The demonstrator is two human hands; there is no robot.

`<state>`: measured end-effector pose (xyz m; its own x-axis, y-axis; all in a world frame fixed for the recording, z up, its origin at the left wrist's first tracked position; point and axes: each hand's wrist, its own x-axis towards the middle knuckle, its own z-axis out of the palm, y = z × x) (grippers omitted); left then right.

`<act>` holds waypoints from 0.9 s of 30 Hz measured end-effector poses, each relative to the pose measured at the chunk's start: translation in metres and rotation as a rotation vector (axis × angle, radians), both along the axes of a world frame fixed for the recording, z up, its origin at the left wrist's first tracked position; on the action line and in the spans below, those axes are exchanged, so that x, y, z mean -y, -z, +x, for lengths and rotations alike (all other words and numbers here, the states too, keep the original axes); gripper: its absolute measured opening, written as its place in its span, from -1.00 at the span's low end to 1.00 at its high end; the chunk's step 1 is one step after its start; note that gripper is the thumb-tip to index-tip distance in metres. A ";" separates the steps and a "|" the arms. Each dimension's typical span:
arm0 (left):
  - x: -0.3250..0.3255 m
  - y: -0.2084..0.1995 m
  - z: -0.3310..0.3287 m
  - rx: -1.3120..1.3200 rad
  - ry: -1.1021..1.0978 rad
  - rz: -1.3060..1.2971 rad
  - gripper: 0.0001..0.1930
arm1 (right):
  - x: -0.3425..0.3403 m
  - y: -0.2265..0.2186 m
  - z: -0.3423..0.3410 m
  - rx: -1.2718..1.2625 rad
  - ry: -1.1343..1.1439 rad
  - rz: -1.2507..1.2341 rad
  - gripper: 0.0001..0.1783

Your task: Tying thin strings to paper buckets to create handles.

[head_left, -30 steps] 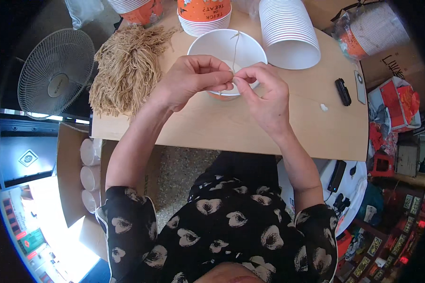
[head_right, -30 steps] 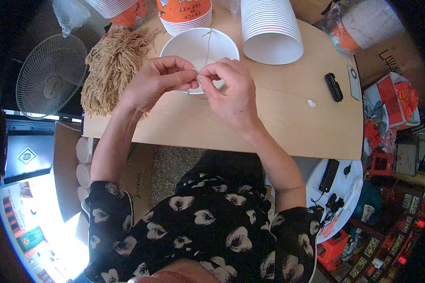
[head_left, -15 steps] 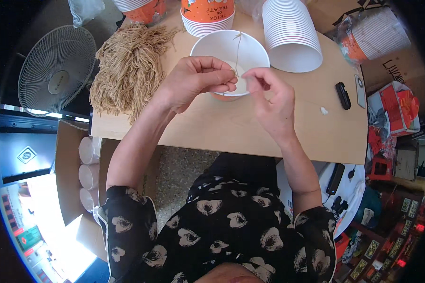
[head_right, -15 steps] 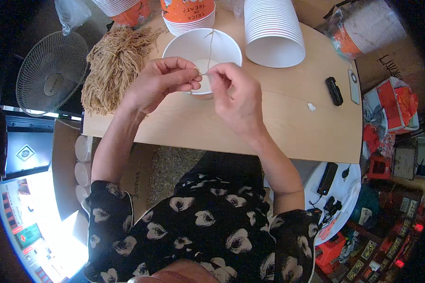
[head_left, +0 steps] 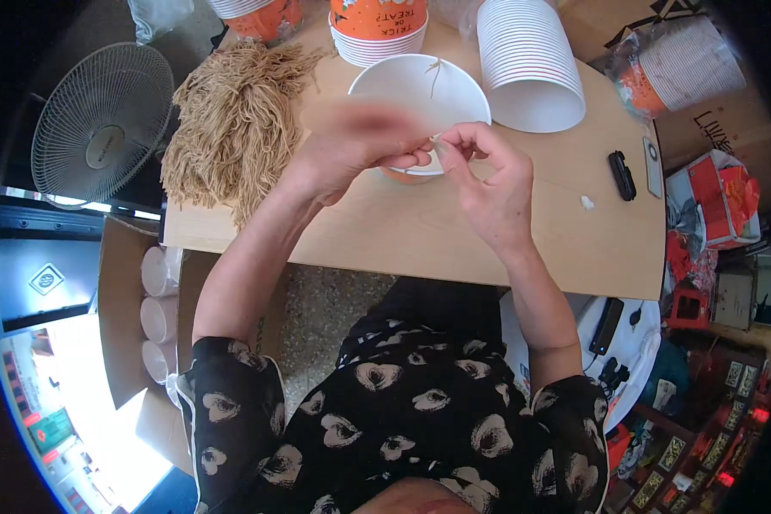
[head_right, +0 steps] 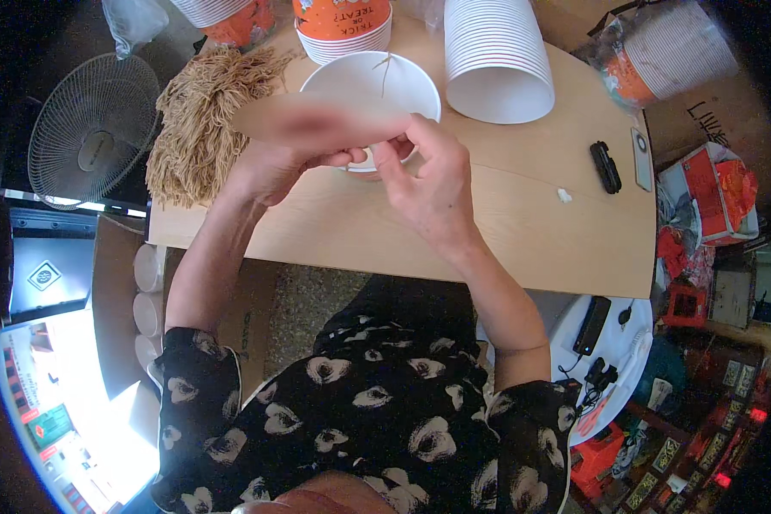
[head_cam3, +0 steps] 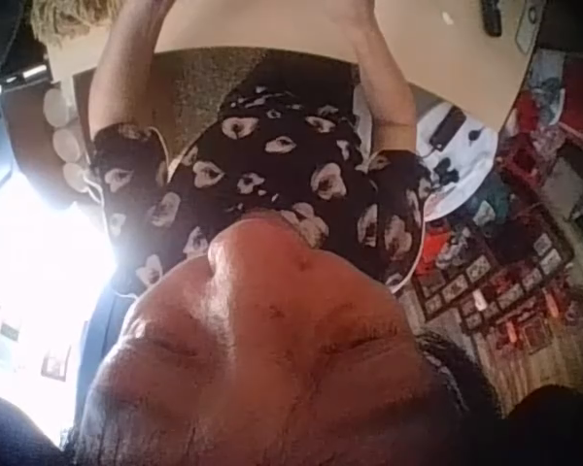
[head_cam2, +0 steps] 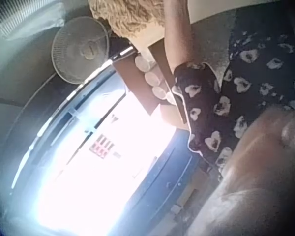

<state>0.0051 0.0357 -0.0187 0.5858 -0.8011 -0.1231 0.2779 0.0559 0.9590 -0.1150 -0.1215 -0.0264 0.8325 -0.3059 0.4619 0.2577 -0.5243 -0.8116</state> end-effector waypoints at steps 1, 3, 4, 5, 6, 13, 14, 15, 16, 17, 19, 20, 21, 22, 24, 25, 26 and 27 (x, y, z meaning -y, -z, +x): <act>0.000 0.001 0.001 0.002 0.008 0.009 -0.83 | 0.000 -0.001 -0.001 -0.005 -0.001 0.028 -0.90; 0.001 0.000 0.001 -0.010 -0.003 -0.003 -0.82 | -0.001 -0.003 -0.002 -0.010 -0.003 0.056 -0.89; 0.001 0.000 0.001 -0.022 -0.012 -0.015 -0.82 | -0.002 -0.003 -0.002 -0.001 0.000 0.042 -0.89; 0.001 0.000 0.001 -0.022 -0.013 -0.015 -0.82 | -0.002 -0.003 -0.002 0.008 0.003 0.028 -0.88; 0.002 0.001 0.001 -0.011 -0.010 -0.020 -0.82 | -0.002 -0.003 -0.002 0.008 0.004 0.028 -0.88; 0.002 0.001 0.000 0.056 0.022 0.028 -0.84 | 0.001 -0.001 0.001 -0.002 0.001 -0.008 -0.91; 0.002 0.000 0.000 0.056 0.020 0.027 -0.84 | 0.001 0.000 0.001 0.011 0.005 -0.023 -0.92; 0.002 -0.001 -0.001 0.046 0.018 0.037 -0.83 | 0.000 0.002 0.001 0.011 0.002 -0.023 -0.92; 0.002 -0.001 -0.001 0.036 0.014 0.046 -0.83 | -0.001 0.003 0.001 0.051 0.022 -0.043 -0.92; 0.002 -0.001 -0.002 0.035 0.010 0.045 -0.83 | -0.001 0.005 0.002 0.090 0.042 -0.063 -0.91; 0.002 -0.001 -0.002 0.023 0.008 0.049 -0.82 | -0.003 0.006 0.002 0.099 0.051 -0.091 -0.91; 0.003 -0.001 -0.002 0.022 0.001 0.048 -0.82 | -0.003 0.006 0.002 0.108 0.065 -0.119 -0.90; 0.003 -0.002 -0.002 0.014 0.003 0.058 -0.81 | -0.003 0.005 0.002 0.108 0.060 -0.121 -0.90; 0.003 -0.003 -0.002 0.005 0.005 0.067 -0.81 | -0.002 0.003 0.002 0.106 0.049 -0.154 -0.90; 0.002 -0.001 0.000 0.010 0.015 0.060 -0.81 | 0.000 0.000 0.002 0.102 0.028 -0.190 -0.90; 0.002 0.000 0.001 0.015 0.030 0.056 -0.81 | 0.001 -0.001 0.002 0.100 0.009 -0.220 -0.91; 0.001 0.000 0.001 0.012 0.021 0.053 -0.81 | 0.002 -0.002 0.003 0.099 -0.010 -0.251 -0.91; 0.001 0.000 0.002 0.029 0.034 0.042 -0.82 | 0.003 -0.003 0.003 0.097 -0.018 -0.254 -0.91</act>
